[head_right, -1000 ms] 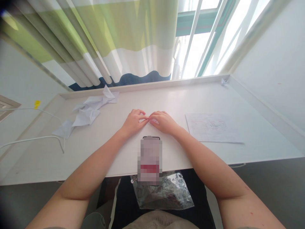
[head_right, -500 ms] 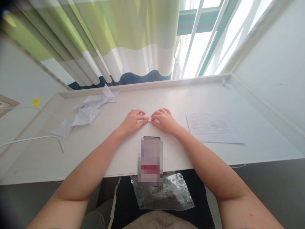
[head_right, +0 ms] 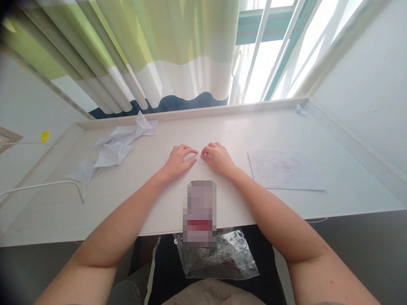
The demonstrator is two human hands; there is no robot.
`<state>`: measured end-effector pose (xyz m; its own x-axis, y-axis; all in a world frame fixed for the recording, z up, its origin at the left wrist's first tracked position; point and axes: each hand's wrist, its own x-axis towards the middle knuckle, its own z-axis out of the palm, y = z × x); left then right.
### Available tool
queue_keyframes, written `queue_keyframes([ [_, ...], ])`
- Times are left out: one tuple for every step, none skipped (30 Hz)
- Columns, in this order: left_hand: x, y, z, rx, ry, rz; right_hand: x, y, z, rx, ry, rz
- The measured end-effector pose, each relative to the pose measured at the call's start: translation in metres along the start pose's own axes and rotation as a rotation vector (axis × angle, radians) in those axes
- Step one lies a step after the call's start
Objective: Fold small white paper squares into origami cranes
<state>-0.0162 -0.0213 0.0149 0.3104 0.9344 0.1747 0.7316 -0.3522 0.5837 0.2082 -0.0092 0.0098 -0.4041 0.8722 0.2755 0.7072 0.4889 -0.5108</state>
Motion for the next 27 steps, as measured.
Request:
queue_keyframes([
  [0.0, 0.0, 0.001, -0.013, 0.006, -0.02, -0.001, 0.0, -0.001, -0.01, -0.007, -0.001],
  [0.0, 0.0, 0.001, -0.025, 0.012, -0.038, -0.003, 0.0, -0.003, -0.021, -0.014, -0.001],
  [0.001, 0.0, 0.001, -0.034, 0.018, -0.054, -0.004, -0.001, -0.004, -0.033, -0.019, 0.002],
  [0.001, 0.001, 0.002, -0.037, 0.024, -0.066, -0.006, -0.002, -0.005, -0.045, -0.021, 0.008],
  [0.001, 0.001, 0.002, -0.035, 0.031, -0.076, -0.007, -0.004, -0.005, -0.056, -0.018, 0.019],
  [0.001, 0.002, 0.002, -0.03, 0.037, -0.084, -0.008, -0.005, -0.005, -0.065, -0.016, 0.033],
  [0.001, 0.003, 0.002, -0.024, 0.042, -0.093, -0.008, -0.007, -0.004, -0.081, -0.015, 0.047],
  [0.001, 0.004, 0.002, -0.02, 0.045, -0.101, -0.008, -0.009, -0.004, -0.098, -0.014, 0.065],
  [0.001, 0.004, 0.002, -0.02, 0.047, -0.111, -0.007, -0.01, -0.003, -0.112, -0.012, 0.086],
  [0.001, 0.004, 0.003, -0.024, 0.048, -0.119, -0.006, -0.011, -0.002, -0.121, -0.008, 0.107],
  [0.001, 0.004, 0.003, -0.03, 0.051, -0.126, -0.005, -0.011, -0.001, -0.123, -0.006, 0.124],
  [0.001, 0.003, 0.003, -0.034, 0.055, -0.131, -0.004, -0.011, 0.0, -0.12, -0.007, 0.132],
  [0.001, 0.003, 0.003, -0.036, 0.06, -0.133, -0.004, -0.01, 0.0, -0.113, -0.014, 0.129],
  [0.002, 0.002, 0.004, -0.037, 0.066, -0.133, -0.003, -0.01, 0.0, -0.107, -0.028, 0.114],
  [0.002, 0.002, 0.004, -0.037, 0.072, -0.132, -0.002, -0.009, 0.0, -0.1, -0.047, 0.092],
  [0.002, 0.001, 0.004, -0.037, 0.074, -0.128, -0.002, -0.008, 0.0, -0.092, -0.067, 0.067],
  [0.002, 0.001, 0.004, -0.037, 0.074, -0.122, -0.002, -0.007, 0.0, -0.082, -0.086, 0.043],
  [0.001, 0.001, 0.004, -0.037, 0.073, -0.113, -0.002, -0.006, 0.0, -0.071, -0.101, 0.02],
  [0.001, 0.001, 0.004, -0.035, 0.072, -0.102, -0.001, -0.005, 0.0, -0.058, -0.112, 0.0],
  [0.0, 0.002, 0.003, -0.031, 0.072, -0.089, -0.001, -0.004, 0.0, -0.044, -0.12, -0.016],
  [0.0, 0.002, 0.003, -0.027, 0.072, -0.079, -0.001, -0.003, 0.0, -0.032, -0.123, -0.031],
  [0.0, 0.003, 0.003, -0.025, 0.074, -0.071, -0.001, -0.002, 0.001, -0.02, -0.121, -0.044],
  [-0.001, 0.003, 0.002, -0.025, 0.076, -0.066, -0.001, -0.001, 0.001, -0.007, -0.115, -0.056],
  [-0.001, 0.004, 0.002, -0.027, 0.078, -0.064, 0.0, -0.001, 0.002, 0.009, -0.104, -0.066],
  [-0.001, 0.004, 0.002, -0.028, 0.077, -0.064, 0.0, 0.0, 0.002, 0.026, -0.09, -0.074],
  [-0.001, 0.004, 0.001, -0.028, 0.076, -0.066, 0.0, 0.0, 0.002, 0.047, -0.076, -0.081],
  [-0.001, 0.005, 0.001, -0.027, 0.073, -0.066, 0.001, 0.0, 0.002, 0.071, -0.064, -0.085],
])
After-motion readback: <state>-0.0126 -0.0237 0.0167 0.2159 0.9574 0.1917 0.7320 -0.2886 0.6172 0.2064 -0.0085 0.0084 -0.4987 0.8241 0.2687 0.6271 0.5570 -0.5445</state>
